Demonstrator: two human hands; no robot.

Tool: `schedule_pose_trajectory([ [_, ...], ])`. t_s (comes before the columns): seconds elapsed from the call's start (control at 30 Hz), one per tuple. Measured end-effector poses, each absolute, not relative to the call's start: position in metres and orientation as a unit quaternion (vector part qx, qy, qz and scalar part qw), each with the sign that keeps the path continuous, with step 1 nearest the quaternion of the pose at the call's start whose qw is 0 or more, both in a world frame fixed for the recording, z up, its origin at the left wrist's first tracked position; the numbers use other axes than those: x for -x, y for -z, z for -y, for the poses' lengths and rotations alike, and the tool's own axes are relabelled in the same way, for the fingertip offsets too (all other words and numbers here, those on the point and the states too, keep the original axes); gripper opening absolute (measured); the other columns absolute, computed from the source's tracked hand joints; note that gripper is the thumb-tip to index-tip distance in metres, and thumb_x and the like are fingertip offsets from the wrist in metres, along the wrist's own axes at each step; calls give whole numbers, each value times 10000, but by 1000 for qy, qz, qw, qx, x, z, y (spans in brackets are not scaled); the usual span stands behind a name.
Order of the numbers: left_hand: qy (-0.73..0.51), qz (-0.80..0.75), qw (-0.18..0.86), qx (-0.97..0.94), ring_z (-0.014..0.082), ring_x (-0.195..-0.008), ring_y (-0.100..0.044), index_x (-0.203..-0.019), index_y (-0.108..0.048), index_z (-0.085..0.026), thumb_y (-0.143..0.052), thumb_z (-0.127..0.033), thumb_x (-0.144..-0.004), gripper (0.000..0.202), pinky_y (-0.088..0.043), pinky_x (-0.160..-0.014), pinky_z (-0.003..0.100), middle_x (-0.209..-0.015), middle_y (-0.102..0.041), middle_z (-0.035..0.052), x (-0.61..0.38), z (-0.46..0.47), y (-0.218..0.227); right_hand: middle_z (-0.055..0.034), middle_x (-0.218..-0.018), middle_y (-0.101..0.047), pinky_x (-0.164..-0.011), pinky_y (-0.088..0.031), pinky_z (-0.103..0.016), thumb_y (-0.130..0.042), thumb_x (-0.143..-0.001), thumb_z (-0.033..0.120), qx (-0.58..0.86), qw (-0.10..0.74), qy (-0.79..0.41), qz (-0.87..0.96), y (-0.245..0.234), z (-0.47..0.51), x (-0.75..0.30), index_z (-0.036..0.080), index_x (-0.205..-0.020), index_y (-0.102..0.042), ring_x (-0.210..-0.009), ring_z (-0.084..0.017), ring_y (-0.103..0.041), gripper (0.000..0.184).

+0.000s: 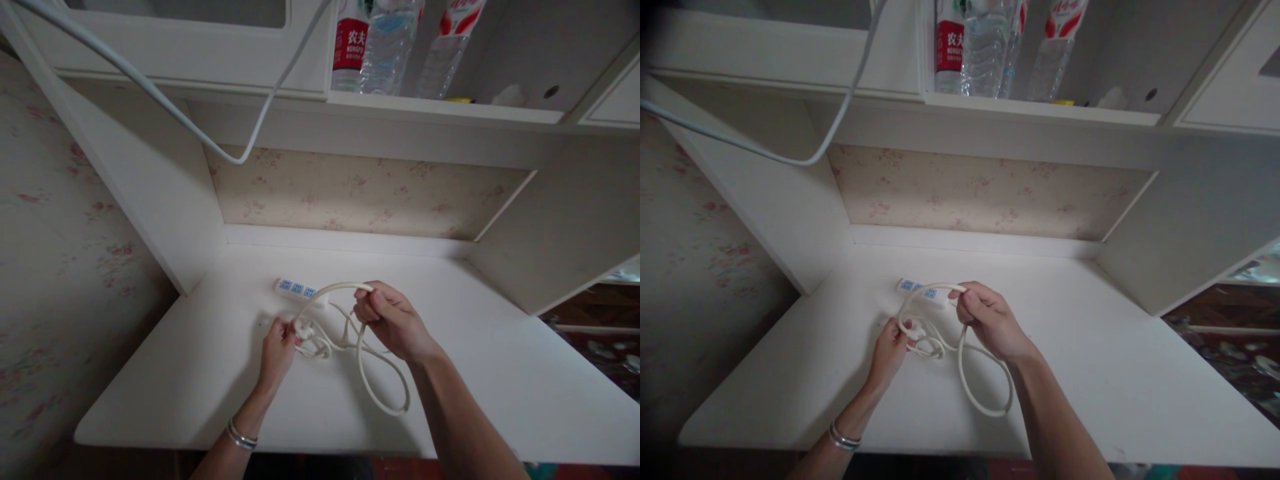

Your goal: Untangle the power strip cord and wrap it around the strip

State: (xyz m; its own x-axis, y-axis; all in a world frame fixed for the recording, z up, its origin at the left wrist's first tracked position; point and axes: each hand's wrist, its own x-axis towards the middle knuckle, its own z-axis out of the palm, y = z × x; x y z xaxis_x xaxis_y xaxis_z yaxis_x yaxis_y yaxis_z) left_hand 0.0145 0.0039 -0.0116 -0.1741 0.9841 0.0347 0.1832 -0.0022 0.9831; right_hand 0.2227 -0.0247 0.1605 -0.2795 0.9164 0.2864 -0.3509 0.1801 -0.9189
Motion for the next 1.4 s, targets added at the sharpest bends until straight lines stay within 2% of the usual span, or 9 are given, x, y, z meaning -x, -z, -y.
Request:
schedule_pose_trajectory([
  [0.17,-516,-574,424,-473,163,-547,-611,-785,-516,-190,-526,-544,-816,356,-458,-476,239,-610,-621,0,-7,-8,11,65,-601,-238,-467,-264,-212,-588,-882,398,241,682,-542,429,-187,19,-244,242,-877,-608,-502,-93,-206,158],
  [0.4,-543,-522,529,-390,185,-805,-653,-932,-486,-213,-522,-616,-793,428,-557,-552,293,-1000,-663,62,9,-8,-7,69,-620,-339,-449,-318,-180,-552,-901,366,305,764,-445,354,-184,-14,-318,227,-811,-559,-479,-74,-274,166],
  [0.6,-562,-404,592,-413,161,-818,-597,-770,-516,-187,-527,-544,-839,363,-542,-795,375,-804,-609,7,32,-9,-19,61,-619,-416,-488,-378,-217,-496,-907,350,418,786,-330,314,-162,-34,-390,234,-763,-521,-471,-78,-354,186],
  [0.73,-535,-384,581,-478,202,-888,-579,-644,-531,-167,-460,-506,-879,418,-478,-875,370,-831,-609,64,46,-9,-25,41,-700,-495,-577,-427,-267,-520,-875,390,529,764,-260,263,-136,-37,-429,242,-745,-504,-548,-91,-449,198],
  [0.9,-480,-379,470,-637,211,-925,-551,-771,-606,-185,-631,-205,-717,63,-461,-871,338,-904,-542,53,49,-2,-40,-1,-854,-577,-577,-422,-267,-477,-877,387,631,702,-230,236,-97,-37,-459,242,-774,-512,-572,-88,-445,181],
  [1.03,-470,-402,360,-699,243,-1138,-483,-900,-629,-208,-525,3,-574,403,-432,-971,375,-1121,-480,82,43,1,-40,-6,-889,-575,-525,-411,-237,-486,-859,391,652,691,-223,216,-73,-40,-473,244,-863,-512,-557,-82,-448,149],
  [1.17,-497,-440,349,-662,240,-1309,-378,-1101,-602,-230,-422,25,-565,620,-407,-1039,405,-1387,-357,86,40,-3,-27,-17,-861,-585,-543,-470,-245,-538,-818,373,674,663,-243,216,-52,-41,-481,242,-875,-541,-586,-97,-512,143],
  [1.3,-518,-446,419,-598,216,-1286,-445,-1188,-554,-205,-411,-3,-567,669,-329,-1108,440,-1317,-514,91,38,-8,-9,-45,-751,-614,-564,-528,-296,-567,-761,393,757,542,-247,271,-30,-37,-479,209,-771,-574,-580,-139,-582,184],
  [1.4,-554,-453,469,-517,232,-1254,-492,-1128,-565,-194,-446,-48,-577,582,-382,-1073,447,-1266,-574,96,36,-5,-6,-76,-663,-638,-517,-521,-345,-624,-676,396,788,486,-209,315,-15,-33,-472,186,-670,-614,-529,-189,-597,210],
])
